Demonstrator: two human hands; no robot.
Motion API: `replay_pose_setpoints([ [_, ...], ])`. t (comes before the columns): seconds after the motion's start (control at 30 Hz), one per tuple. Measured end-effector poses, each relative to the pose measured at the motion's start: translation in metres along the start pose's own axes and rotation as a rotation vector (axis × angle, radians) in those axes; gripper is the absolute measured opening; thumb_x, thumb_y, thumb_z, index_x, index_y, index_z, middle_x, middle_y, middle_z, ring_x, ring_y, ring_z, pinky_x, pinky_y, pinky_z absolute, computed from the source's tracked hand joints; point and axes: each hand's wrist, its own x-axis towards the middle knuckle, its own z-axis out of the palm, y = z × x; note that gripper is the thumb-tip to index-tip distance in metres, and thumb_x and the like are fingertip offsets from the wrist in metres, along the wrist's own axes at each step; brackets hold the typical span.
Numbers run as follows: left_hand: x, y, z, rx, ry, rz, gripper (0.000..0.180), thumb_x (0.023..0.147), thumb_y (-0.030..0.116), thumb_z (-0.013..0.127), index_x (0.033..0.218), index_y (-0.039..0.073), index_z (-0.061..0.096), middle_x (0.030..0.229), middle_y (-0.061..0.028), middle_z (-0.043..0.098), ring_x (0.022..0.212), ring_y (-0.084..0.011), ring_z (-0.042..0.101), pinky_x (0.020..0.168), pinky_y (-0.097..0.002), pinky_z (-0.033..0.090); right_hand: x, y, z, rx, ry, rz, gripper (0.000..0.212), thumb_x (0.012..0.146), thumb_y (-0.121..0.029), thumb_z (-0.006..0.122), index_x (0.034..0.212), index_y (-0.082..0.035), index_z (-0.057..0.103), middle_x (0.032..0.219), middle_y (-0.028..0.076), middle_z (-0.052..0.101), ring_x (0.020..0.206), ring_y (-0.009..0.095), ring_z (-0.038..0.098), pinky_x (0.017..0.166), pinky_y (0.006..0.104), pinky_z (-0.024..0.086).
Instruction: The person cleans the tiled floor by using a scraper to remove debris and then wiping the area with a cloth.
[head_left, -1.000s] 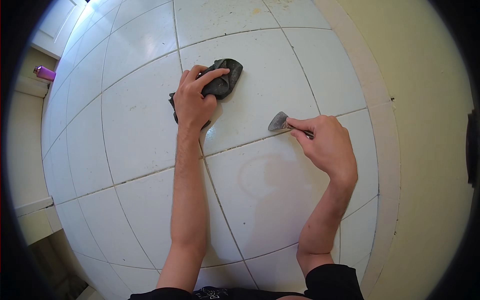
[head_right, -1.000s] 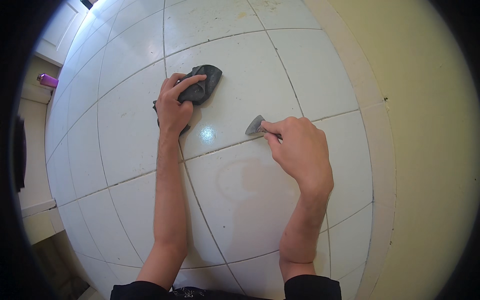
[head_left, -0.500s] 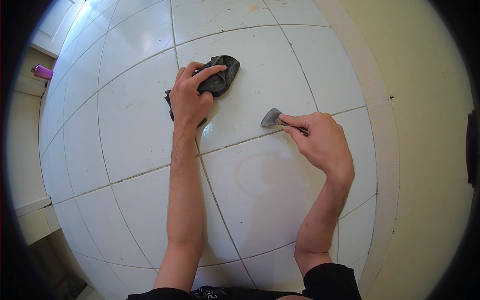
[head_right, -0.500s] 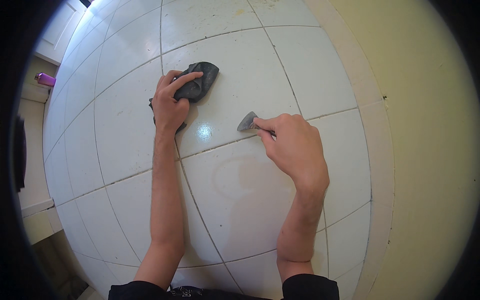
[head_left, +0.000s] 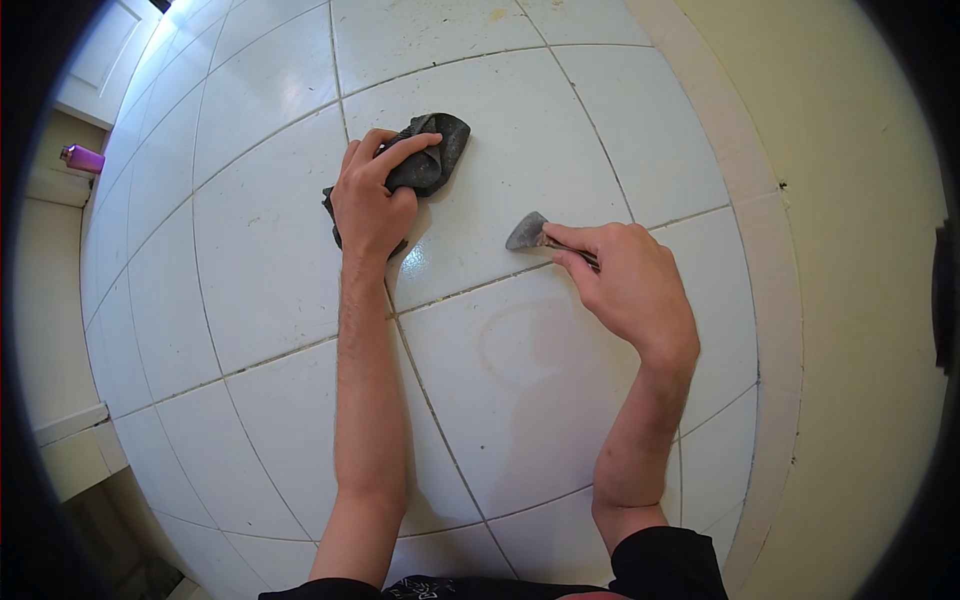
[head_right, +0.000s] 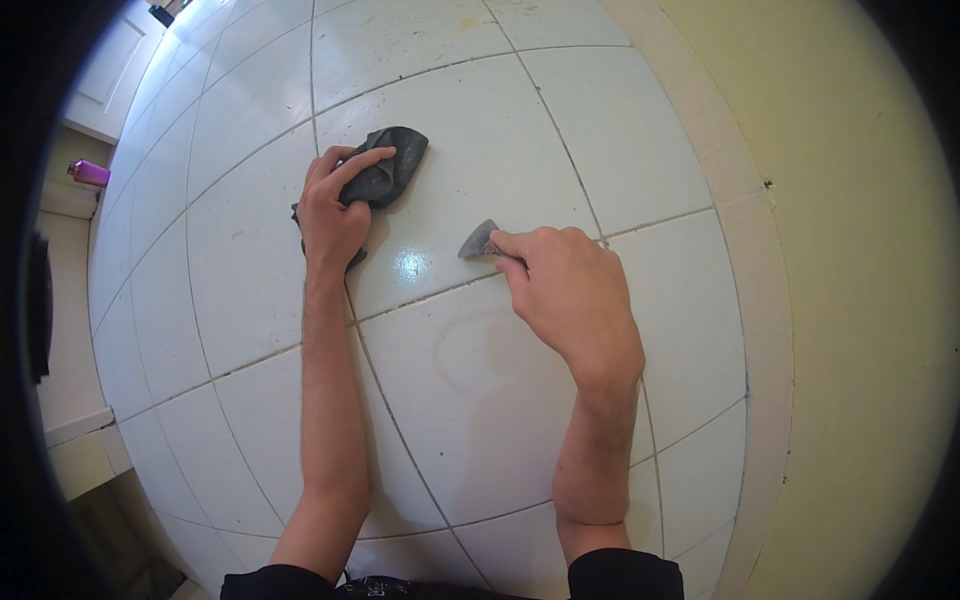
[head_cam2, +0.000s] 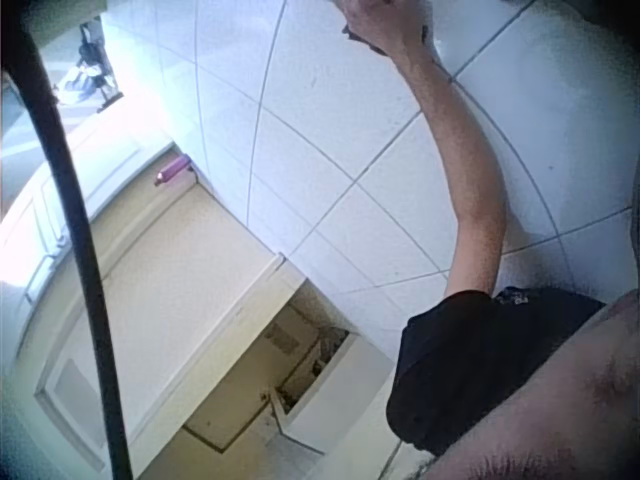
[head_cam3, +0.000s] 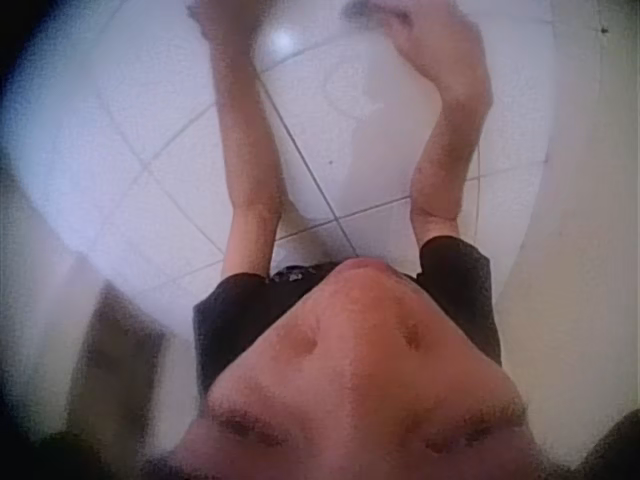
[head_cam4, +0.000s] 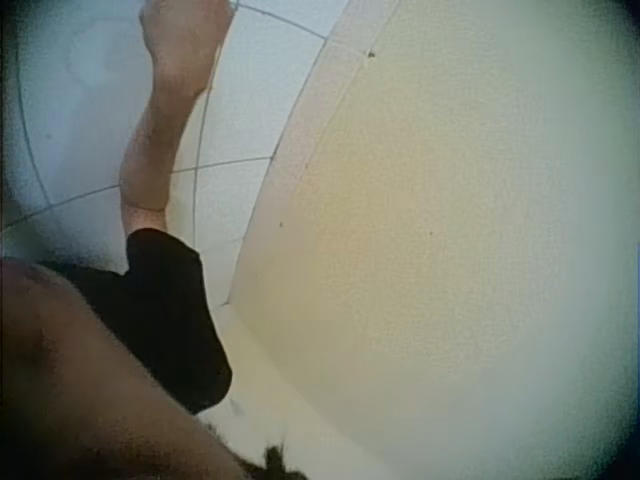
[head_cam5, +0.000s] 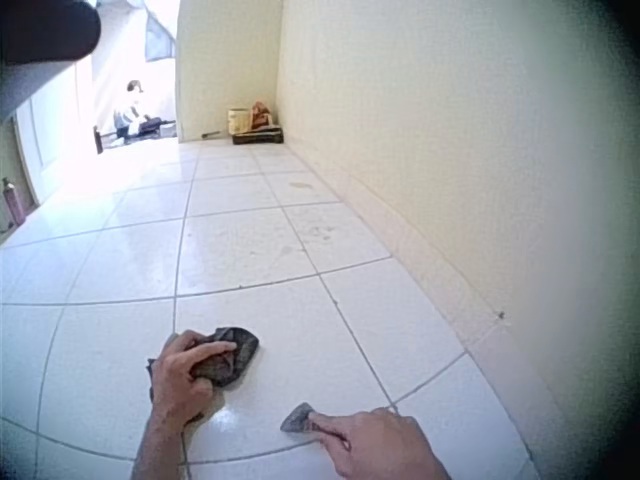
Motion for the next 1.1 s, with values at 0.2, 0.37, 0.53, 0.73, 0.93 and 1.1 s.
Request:
replay_pose_setpoints([
  [0.2, 0.0, 0.0, -0.002, 0.007, -0.002, -0.001, 0.065, 0.061, -0.011, 0.052, 0.107, 0.025, 0.081, 0.1, -0.0003, 0.068, 0.092, -0.0225, 0.06, 0.079, -0.0333, 0.055, -0.001, 0.002, -0.001, 0.024, 0.048, -0.021, 0.027, 0.094, -0.019, 0.068, 0.119, -0.015, 0.077, 0.076, 0.012, 0.071, 0.061, 0.024, 0.057, 0.063, 0.0345, 0.048],
  [0.37, 0.0, 0.004, -0.003, -0.018, -0.056, -0.062, 0.07, 0.059, -0.011, 0.046, 0.11, 0.022, 0.079, 0.104, -0.0033, 0.066, 0.1, -0.0238, 0.062, 0.091, -0.0333, 0.053, 0.001, 0.006, -0.009, -0.048, 0.14, 0.077, 0.027, 0.093, -0.014, 0.063, 0.117, -0.012, 0.076, 0.077, 0.014, 0.069, 0.07, 0.033, 0.064, 0.064, 0.0406, 0.051],
  [0.53, 0.0, 0.002, -0.004, -0.024, -0.051, -0.053, 0.07, 0.058, -0.011, 0.046, 0.11, 0.022, 0.079, 0.104, -0.0028, 0.067, 0.099, -0.024, 0.062, 0.091, -0.033, 0.053, 0.004, 0.001, -0.006, -0.051, 0.149, 0.057, 0.028, 0.094, -0.015, 0.062, 0.118, -0.011, 0.076, 0.074, 0.014, 0.069, 0.066, 0.032, 0.063, 0.062, 0.0401, 0.049],
  [0.73, 0.001, 0.004, -0.003, -0.015, -0.055, -0.047, 0.07, 0.058, -0.011, 0.047, 0.11, 0.021, 0.079, 0.103, -0.0041, 0.066, 0.099, -0.0247, 0.061, 0.09, -0.0333, 0.053, 0.003, 0.003, -0.004, -0.011, 0.159, 0.038, 0.028, 0.094, -0.016, 0.062, 0.118, -0.011, 0.076, 0.07, 0.014, 0.068, 0.063, 0.031, 0.062, 0.06, 0.0397, 0.049],
  [0.93, 0.0, 0.001, -0.004, -0.016, -0.051, -0.048, 0.07, 0.058, -0.011, 0.046, 0.111, 0.021, 0.079, 0.104, -0.0042, 0.067, 0.099, -0.0248, 0.062, 0.091, -0.0335, 0.053, 0.006, -0.001, 0.0, -0.017, 0.12, 0.072, 0.028, 0.096, -0.018, 0.06, 0.118, -0.012, 0.076, 0.068, 0.013, 0.067, 0.061, 0.031, 0.062, 0.06, 0.0396, 0.049],
  [1.1, 0.0, 0.004, -0.002, -0.03, -0.048, -0.051, 0.069, 0.059, -0.011, 0.046, 0.11, 0.021, 0.079, 0.104, -0.0041, 0.067, 0.099, -0.0248, 0.062, 0.091, -0.0337, 0.053, 0.01, 0.0, 0.003, 0.019, 0.141, 0.049, 0.03, 0.097, -0.019, 0.06, 0.123, -0.013, 0.074, 0.07, 0.013, 0.068, 0.063, 0.031, 0.063, 0.063, 0.0406, 0.051],
])
